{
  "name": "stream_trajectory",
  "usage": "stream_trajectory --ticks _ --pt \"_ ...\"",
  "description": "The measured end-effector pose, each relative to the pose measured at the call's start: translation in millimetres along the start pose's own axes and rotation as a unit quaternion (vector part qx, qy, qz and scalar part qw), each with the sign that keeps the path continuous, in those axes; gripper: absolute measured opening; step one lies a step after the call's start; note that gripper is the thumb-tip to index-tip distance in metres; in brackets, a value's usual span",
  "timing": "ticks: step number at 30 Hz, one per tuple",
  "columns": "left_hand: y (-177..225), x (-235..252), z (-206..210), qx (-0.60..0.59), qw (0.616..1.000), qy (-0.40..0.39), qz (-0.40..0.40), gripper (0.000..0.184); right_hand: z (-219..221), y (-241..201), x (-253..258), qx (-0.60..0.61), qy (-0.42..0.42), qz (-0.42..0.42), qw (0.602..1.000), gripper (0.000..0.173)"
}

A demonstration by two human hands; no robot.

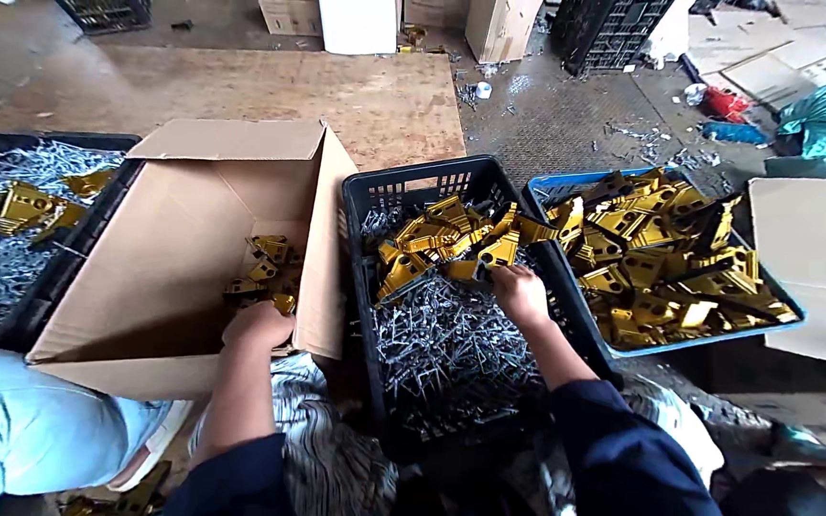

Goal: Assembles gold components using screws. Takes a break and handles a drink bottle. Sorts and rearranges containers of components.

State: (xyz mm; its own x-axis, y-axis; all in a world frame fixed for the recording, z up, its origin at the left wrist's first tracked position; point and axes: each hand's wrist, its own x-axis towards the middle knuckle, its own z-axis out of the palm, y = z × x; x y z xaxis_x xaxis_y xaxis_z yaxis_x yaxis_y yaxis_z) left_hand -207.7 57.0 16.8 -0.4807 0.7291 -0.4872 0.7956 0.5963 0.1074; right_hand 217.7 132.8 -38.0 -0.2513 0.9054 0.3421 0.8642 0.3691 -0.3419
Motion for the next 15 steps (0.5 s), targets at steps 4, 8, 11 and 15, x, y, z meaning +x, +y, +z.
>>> stream_trajectory --ticks 4,8,11,15 --pt "33.2 -32.1 2.2 -0.066 0.983 0.125 0.118 0.07 -23.6 -21.8 -9.8 0.176 0.04 0.073 0.981 0.021" --pt "89.3 -69.0 53.2 -0.378 0.848 0.007 0.371 0.085 -28.8 -62.4 -22.9 0.508 -0.072 0.137 0.847 0.025" --pt "129.1 -97.4 83.8 -0.56 0.706 -0.118 0.417 0.05 -26.8 -92.1 -26.2 0.569 -0.163 0.125 0.797 0.026" --pt "150.4 -97.3 82.1 -0.629 0.672 -0.05 0.387 0.032 -17.8 -87.0 -20.1 0.455 -0.135 0.132 0.871 0.019"
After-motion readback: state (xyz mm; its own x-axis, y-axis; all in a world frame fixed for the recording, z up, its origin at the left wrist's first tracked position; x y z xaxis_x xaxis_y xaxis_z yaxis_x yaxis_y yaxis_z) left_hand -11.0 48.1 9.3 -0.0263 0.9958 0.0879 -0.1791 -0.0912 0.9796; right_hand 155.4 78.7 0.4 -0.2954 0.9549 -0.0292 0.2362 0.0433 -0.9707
